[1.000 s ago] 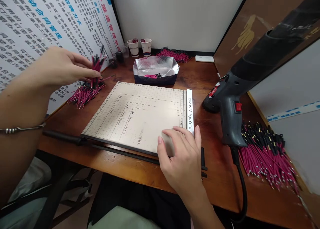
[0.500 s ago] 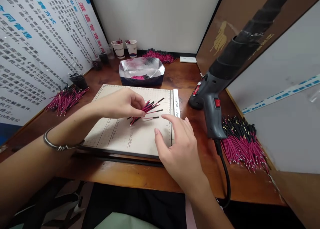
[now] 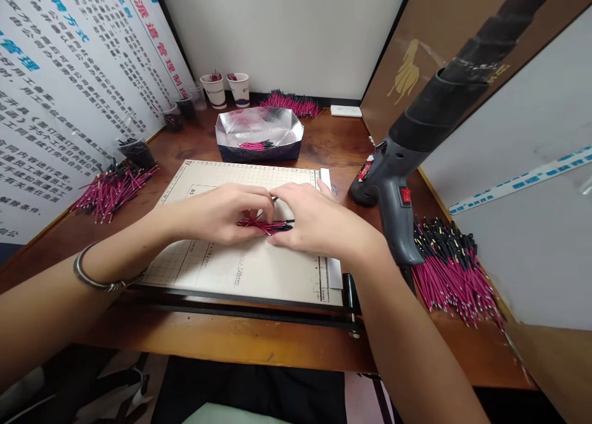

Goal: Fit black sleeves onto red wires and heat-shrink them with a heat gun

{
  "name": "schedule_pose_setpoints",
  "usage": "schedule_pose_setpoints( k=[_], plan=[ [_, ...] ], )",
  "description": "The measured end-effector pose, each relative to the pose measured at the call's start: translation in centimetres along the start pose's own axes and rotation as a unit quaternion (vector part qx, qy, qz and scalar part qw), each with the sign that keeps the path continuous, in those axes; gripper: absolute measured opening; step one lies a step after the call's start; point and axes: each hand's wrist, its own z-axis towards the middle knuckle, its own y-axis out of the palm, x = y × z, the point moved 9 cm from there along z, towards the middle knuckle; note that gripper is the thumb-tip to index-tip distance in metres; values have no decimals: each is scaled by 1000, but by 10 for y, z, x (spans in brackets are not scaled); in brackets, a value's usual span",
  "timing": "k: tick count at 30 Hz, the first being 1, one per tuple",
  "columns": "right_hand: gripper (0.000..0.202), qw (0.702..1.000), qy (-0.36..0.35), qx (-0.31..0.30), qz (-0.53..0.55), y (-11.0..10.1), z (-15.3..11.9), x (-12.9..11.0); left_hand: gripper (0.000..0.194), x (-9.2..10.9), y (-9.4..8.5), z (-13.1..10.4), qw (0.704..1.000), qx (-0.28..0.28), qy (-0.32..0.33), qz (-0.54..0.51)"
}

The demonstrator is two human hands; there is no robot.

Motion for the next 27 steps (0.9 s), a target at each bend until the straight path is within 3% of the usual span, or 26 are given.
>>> schedule_pose_setpoints(
  k=[5,11,15,22,27],
  plan=[
    [58,998,19,-62,16,16,-7,6,13,-6,-12,-11,998,54,10,-39],
    [45,997,44,-56,13,14,-17,14,19,-25,-19,-19,996,81,-30,-27],
    [52,999,20,-24,8,9,-17,9,25,-32,-16,-20,997,58,-43,19],
    [68,998,28,-47,4,17,-15,10,49,-29,-5,-18,998,6,-57,35],
    [65,999,32,-33,16,15,-16,15,31,-26,2,-18,998,-12,-46,32]
  ],
)
